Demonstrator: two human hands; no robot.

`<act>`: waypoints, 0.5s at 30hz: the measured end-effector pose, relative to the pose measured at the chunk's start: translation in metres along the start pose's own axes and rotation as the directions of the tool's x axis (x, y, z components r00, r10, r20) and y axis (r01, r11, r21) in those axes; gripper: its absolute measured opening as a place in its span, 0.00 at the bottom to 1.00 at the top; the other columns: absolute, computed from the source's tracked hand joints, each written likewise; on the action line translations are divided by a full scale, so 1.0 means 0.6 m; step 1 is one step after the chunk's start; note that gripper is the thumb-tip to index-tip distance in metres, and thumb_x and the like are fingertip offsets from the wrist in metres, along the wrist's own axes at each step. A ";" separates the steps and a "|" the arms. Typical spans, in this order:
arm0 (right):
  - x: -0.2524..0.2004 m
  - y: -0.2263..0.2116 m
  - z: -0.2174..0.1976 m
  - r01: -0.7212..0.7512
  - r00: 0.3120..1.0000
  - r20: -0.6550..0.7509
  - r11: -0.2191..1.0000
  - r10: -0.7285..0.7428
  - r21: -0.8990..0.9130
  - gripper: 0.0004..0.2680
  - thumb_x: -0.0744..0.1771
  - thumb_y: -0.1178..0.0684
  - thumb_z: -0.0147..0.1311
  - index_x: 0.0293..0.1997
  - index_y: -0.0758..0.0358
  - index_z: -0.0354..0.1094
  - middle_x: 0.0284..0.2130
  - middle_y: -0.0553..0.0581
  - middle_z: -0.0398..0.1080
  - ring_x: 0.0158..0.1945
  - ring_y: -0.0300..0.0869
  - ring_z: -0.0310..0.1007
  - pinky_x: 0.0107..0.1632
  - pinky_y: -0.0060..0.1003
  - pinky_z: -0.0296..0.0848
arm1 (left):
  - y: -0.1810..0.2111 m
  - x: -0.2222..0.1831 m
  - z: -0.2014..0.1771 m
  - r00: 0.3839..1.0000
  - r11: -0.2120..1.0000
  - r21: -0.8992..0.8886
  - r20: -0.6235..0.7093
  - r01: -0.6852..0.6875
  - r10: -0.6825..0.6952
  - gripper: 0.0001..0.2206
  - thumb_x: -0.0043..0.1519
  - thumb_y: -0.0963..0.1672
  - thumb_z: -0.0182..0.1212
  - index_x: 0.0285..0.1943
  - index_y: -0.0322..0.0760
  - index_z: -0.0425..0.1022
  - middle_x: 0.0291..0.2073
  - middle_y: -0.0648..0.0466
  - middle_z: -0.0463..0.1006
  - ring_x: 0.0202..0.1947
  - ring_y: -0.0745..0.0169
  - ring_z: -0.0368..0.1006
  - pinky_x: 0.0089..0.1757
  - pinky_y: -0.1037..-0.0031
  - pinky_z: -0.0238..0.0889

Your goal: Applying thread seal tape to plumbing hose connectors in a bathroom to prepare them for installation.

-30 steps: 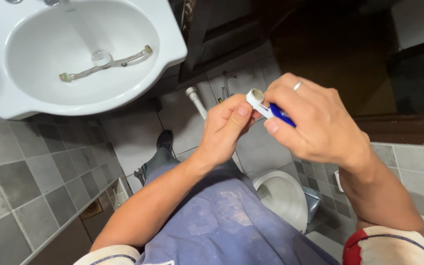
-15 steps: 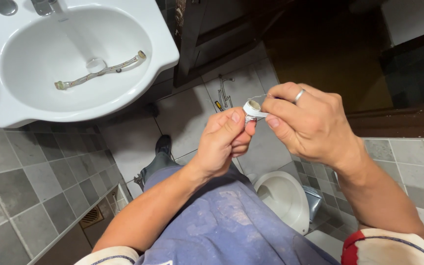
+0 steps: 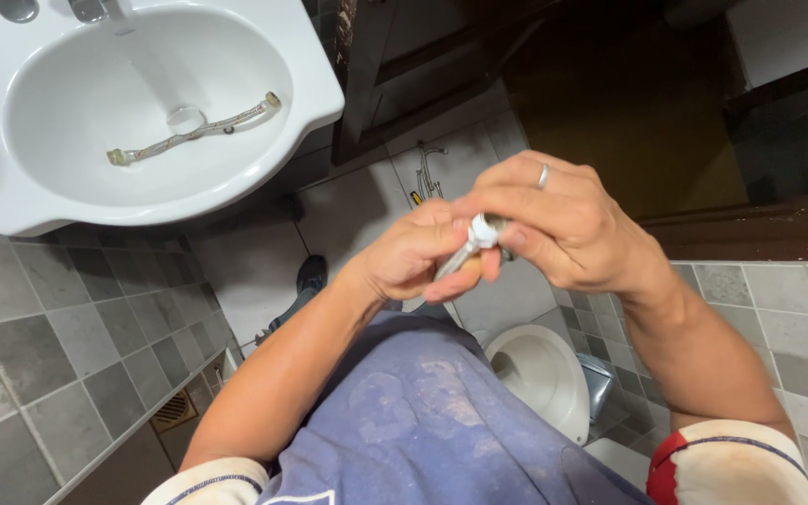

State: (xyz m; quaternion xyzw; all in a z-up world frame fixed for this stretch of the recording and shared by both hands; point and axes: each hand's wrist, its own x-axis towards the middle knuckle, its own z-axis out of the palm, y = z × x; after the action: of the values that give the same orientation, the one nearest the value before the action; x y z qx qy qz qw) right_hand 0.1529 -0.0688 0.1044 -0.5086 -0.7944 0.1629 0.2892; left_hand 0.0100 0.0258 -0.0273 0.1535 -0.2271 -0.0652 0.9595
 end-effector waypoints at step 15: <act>-0.003 0.007 0.050 -0.282 0.952 -0.239 0.860 0.193 -0.426 0.16 0.71 0.38 0.43 0.46 0.60 0.72 0.36 0.53 0.70 0.36 0.47 0.74 0.38 0.40 0.75 | 0.007 -0.009 0.016 0.520 0.131 0.964 -0.237 0.233 0.821 0.12 0.70 0.49 0.51 0.45 0.40 0.76 0.18 0.54 0.66 0.23 0.58 0.64 0.34 0.67 0.67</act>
State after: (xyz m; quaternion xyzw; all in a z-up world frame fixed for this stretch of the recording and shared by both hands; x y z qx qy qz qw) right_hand 0.1376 -0.0677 0.0783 -0.6695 -0.7103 -0.0422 0.2132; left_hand 0.0013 0.0285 -0.0199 0.6588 0.1941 0.3931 0.6114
